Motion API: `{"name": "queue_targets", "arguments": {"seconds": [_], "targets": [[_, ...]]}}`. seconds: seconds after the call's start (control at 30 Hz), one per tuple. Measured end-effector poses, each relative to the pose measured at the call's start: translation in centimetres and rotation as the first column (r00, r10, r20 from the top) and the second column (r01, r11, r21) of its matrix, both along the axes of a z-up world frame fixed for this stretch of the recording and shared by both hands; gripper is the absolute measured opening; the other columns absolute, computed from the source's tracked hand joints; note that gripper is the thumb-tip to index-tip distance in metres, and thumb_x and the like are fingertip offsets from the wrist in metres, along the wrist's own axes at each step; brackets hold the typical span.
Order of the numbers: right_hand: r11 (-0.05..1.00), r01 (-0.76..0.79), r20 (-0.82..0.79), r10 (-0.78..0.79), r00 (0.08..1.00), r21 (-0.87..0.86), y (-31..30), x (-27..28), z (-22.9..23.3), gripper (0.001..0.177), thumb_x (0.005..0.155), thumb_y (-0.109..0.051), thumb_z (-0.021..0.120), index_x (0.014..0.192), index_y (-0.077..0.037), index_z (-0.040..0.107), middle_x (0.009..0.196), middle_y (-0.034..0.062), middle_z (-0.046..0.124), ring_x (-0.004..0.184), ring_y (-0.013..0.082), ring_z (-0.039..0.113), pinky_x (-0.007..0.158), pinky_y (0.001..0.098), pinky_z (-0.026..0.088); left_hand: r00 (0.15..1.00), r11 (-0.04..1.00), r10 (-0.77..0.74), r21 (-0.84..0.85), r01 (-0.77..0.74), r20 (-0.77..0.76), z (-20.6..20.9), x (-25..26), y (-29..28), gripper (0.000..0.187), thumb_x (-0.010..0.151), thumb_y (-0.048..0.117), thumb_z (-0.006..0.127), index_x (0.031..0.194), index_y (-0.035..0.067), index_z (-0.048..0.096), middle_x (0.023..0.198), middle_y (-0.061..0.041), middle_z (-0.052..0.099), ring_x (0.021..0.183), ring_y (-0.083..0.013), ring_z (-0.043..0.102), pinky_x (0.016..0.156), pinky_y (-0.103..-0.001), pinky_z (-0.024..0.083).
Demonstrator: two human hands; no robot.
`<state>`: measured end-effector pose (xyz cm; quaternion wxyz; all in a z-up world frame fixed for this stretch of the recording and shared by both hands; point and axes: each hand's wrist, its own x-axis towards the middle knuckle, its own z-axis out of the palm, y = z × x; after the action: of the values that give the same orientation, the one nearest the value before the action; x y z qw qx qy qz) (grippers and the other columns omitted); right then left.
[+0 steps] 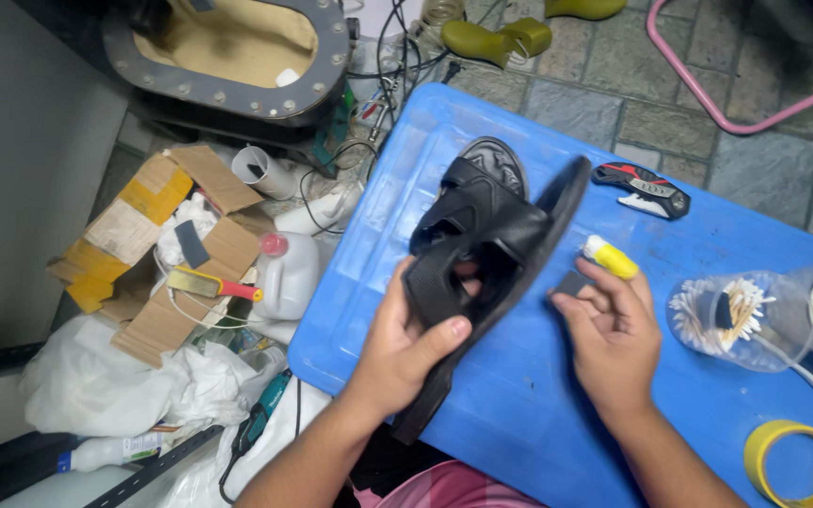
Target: The person scrubs the straps and soles of a pair of black slides using a yellow sponge. They rotate the slides to access different areas, including the inner footbed and the outer sole, while working at a blue plastic table.
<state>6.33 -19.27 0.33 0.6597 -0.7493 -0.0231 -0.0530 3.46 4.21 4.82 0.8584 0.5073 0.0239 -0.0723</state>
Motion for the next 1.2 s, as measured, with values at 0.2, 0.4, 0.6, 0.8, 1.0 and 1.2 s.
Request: {"name": "queue_targets", "arguments": {"seconds": [0.2,0.4,0.6,0.8,1.0,1.2], "targets": [[0.985,0.153,0.165,-0.165,0.972,0.082,-4.8,-2.8,1.3,0.016,0.105,0.009,0.061,0.119,0.003,0.057,0.125,0.0103,0.058,0.112,0.0151,0.067,0.102,0.0275,0.057,0.968,0.973,-0.223,0.034,0.228,-0.114,-2.4,-0.5,-5.4,0.053,0.099,0.010,0.064,0.146,-0.001,0.041,0.135,-0.012,0.064,0.124,-0.0154,0.061,0.109,-0.033,0.047],[0.861,0.299,0.417,-0.115,0.901,-0.410,-6.0,-2.0,3.9,0.017,0.095,0.007,0.076,0.110,0.003,0.067,0.120,0.0164,0.064,0.105,0.0247,0.068,0.094,0.0296,0.054,0.973,0.941,-0.181,0.262,0.213,-0.141,-2.4,1.2,-6.2,0.048,0.099,0.015,0.062,0.143,0.001,0.049,0.128,-0.009,0.071,0.117,-0.0128,0.064,0.102,-0.029,0.050],[0.828,0.315,0.470,-0.071,0.880,-0.464,-5.7,0.0,5.0,0.023,0.091,0.007,0.081,0.110,0.002,0.071,0.112,0.0196,0.069,0.100,0.0274,0.068,0.084,0.0303,0.052,0.964,0.557,-0.103,0.788,0.261,-0.247,1.7,1.3,-5.5,0.047,0.093,0.030,0.073,0.133,0.008,0.060,0.098,-0.013,0.078,0.092,-0.0236,0.075,0.083,-0.035,0.057],[0.822,0.273,0.458,-0.016,0.889,-0.500,-5.6,1.2,5.5,0.024,0.094,0.004,0.078,0.117,0.002,0.070,0.118,0.0202,0.067,0.101,0.0286,0.068,0.088,0.0315,0.052,0.977,0.317,-0.038,0.930,-0.188,0.210,3.4,-0.4,-7.0,0.063,0.085,0.031,0.081,0.136,0.004,0.055,0.123,-0.025,0.059,0.101,-0.0362,0.068,0.085,-0.042,0.056],[0.808,0.228,0.465,0.063,0.883,-0.543,-5.7,2.0,5.4,0.027,0.093,0.002,0.078,0.119,0.002,0.070,0.119,0.0221,0.067,0.103,0.0315,0.067,0.089,0.0334,0.052,0.896,0.248,-0.276,0.927,-0.283,0.347,3.4,-0.7,-7.9,0.063,0.089,0.025,0.077,0.145,0.012,0.052,0.152,-0.023,0.042,0.133,-0.0462,0.054,0.106,-0.048,0.051],[0.789,0.233,0.458,0.068,0.886,-0.568,-6.1,1.6,5.2,0.027,0.095,0.001,0.079,0.121,0.001,0.072,0.123,0.0221,0.066,0.106,0.0316,0.067,0.092,0.0337,0.053,0.934,0.361,-0.323,0.932,-0.028,0.153,3.8,0.8,-6.8,0.065,0.089,0.014,0.073,0.149,0.023,0.050,0.160,-0.026,0.037,0.112,-0.0466,0.065,0.084,-0.045,0.059]]}}
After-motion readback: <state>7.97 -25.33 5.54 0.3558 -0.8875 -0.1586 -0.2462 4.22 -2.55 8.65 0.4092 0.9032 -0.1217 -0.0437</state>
